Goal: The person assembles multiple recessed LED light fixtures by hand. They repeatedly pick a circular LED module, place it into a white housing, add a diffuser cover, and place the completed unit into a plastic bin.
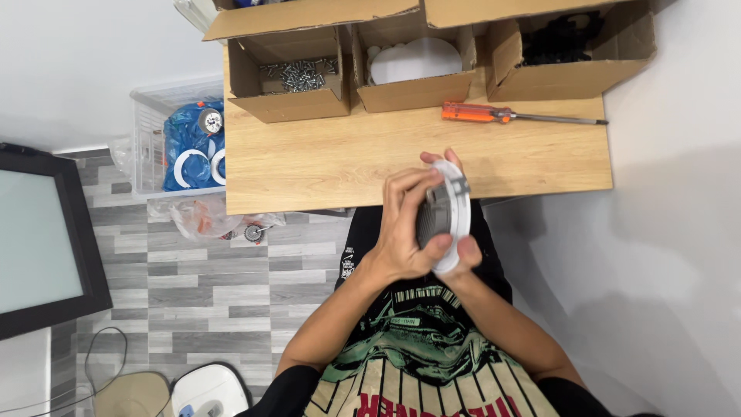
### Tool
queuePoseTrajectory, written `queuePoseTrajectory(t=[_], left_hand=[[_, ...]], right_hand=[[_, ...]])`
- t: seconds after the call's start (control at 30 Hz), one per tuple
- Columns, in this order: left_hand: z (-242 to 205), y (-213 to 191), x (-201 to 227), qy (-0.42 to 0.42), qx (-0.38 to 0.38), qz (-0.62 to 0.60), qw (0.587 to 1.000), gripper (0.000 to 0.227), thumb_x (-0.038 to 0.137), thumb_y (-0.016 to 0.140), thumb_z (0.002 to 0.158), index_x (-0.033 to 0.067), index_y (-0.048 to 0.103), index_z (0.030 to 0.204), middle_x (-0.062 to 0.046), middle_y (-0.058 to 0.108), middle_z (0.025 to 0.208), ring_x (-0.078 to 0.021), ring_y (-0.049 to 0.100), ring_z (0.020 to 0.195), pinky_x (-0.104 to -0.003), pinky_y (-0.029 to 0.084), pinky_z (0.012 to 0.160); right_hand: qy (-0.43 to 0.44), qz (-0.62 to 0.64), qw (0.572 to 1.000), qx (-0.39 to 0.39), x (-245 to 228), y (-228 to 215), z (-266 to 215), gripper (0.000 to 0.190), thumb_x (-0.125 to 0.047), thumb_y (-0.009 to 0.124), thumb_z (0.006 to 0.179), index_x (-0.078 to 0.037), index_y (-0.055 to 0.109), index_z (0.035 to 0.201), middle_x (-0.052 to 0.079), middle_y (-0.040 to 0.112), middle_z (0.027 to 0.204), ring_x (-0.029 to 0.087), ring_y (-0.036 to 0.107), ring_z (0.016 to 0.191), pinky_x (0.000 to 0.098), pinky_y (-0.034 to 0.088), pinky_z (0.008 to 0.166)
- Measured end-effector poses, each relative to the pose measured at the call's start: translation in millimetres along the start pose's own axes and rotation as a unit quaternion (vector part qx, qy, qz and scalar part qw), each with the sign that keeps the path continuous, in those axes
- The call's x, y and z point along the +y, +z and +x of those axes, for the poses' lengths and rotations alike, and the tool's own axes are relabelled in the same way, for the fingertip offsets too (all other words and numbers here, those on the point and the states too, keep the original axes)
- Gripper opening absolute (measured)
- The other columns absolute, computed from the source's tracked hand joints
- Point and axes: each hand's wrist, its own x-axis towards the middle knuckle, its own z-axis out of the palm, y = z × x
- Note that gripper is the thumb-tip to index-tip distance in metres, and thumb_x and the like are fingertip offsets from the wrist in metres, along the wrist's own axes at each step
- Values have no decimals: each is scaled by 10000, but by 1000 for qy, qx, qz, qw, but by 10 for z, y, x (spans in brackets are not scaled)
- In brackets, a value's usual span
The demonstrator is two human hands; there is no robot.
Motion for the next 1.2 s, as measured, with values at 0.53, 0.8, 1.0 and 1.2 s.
queuePoseTrajectory(t=[0.53,0.8,1.0,1.2], left_hand=[[14,5,-71,39,-16,-53,998,894,727,658,980,37,590,1545,-175,575,1443,-408,582,1310,-531,494,1167],[71,-69,121,6,-24,17,1000,911,713,748,920,83,594,1560,-152,587,1466,-381,605,1301,-537,500,1158],[39,-260,277,-20,-55,-10,998,989,647,877,846,158,449,1593,-196,423,1703,-463,424,1591,-623,382,1290],[-119,-413,255,21,-64,82,994,832,500,977,771,148,631,1440,-207,570,1583,-473,540,1508,-601,451,1241]], right_hand=[[71,20,997,34,-206,-7,26,1369,-799,561,693,-44,126,1748,266,372,1646,373,453,1488,532,373,1279],[132,86,986,57,-411,186,131,1336,-841,483,713,-65,152,1749,286,388,1650,393,465,1496,535,390,1253],[195,231,950,79,-456,27,194,1337,-848,493,771,-73,82,1779,307,343,1719,432,446,1533,574,403,1246],[278,218,931,87,-526,124,228,1236,-923,261,846,-103,125,1760,317,427,1586,403,519,1432,595,455,1172]])
